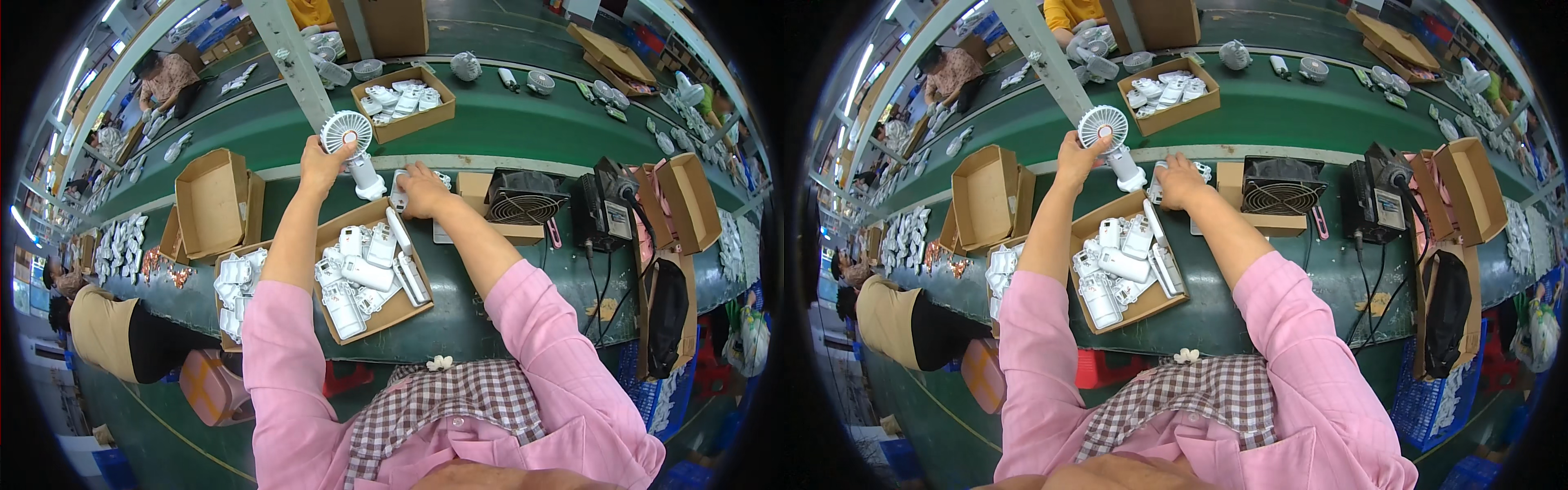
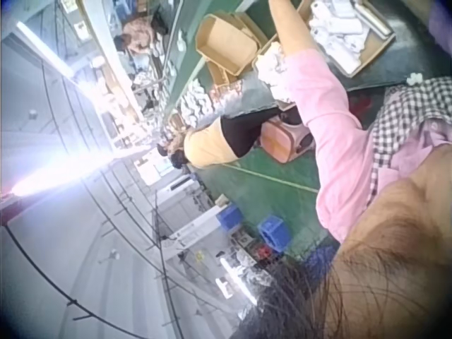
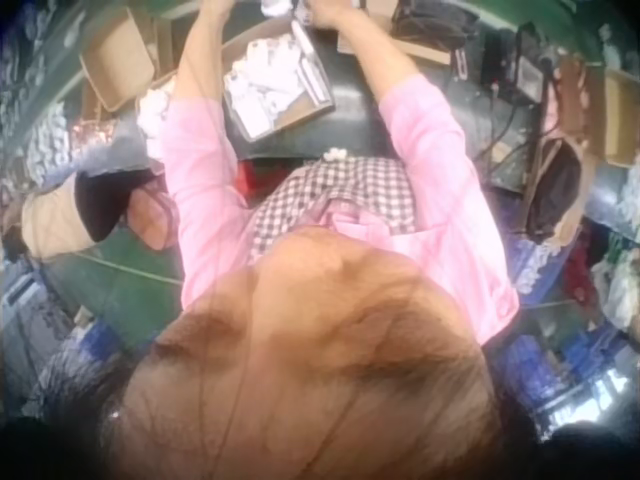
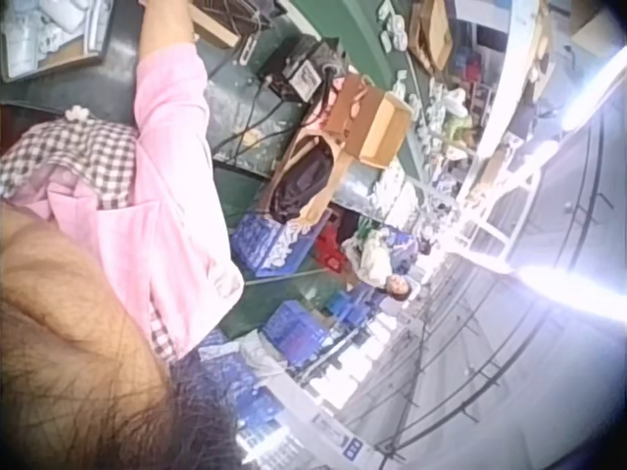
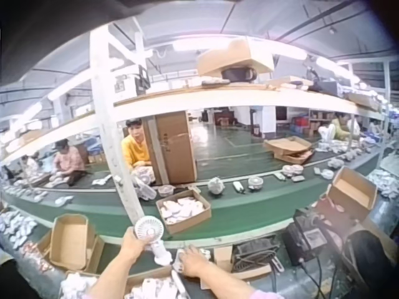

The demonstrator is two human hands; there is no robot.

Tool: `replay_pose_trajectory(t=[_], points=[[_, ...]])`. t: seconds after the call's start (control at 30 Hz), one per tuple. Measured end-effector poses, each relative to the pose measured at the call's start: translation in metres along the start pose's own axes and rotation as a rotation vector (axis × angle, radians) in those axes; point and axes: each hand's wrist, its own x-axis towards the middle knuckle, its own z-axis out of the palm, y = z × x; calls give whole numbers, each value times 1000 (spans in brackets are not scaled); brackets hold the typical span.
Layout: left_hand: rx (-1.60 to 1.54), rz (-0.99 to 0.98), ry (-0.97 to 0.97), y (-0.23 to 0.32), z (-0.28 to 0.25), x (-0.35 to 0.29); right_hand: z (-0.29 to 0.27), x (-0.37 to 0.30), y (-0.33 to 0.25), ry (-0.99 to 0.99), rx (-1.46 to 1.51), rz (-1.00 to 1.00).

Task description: The person solders components onto white plastic housings using a soldering iron, placing the finished pieces into a separate box. They then briefly handle a small fan and rearrange cardboard boxes before continuing to solder more plastic components.

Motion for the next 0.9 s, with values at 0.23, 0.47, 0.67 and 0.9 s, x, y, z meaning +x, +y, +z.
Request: replay_pose_trajectory(t=[0.23,0.47,0.67,0.9], points=[[-71,11,-30,-8,-4,1,-15,0,-4,-68,47,-45],[-116,-8,-55,-4,-4,-2,-15,3,-10,-20,25,-21],[-142,11,-56,-3,0,0,6,10,-6,136,143,-41],[-97,33,-74,-7,-6,5,24,10,-12,338,281,-21]])
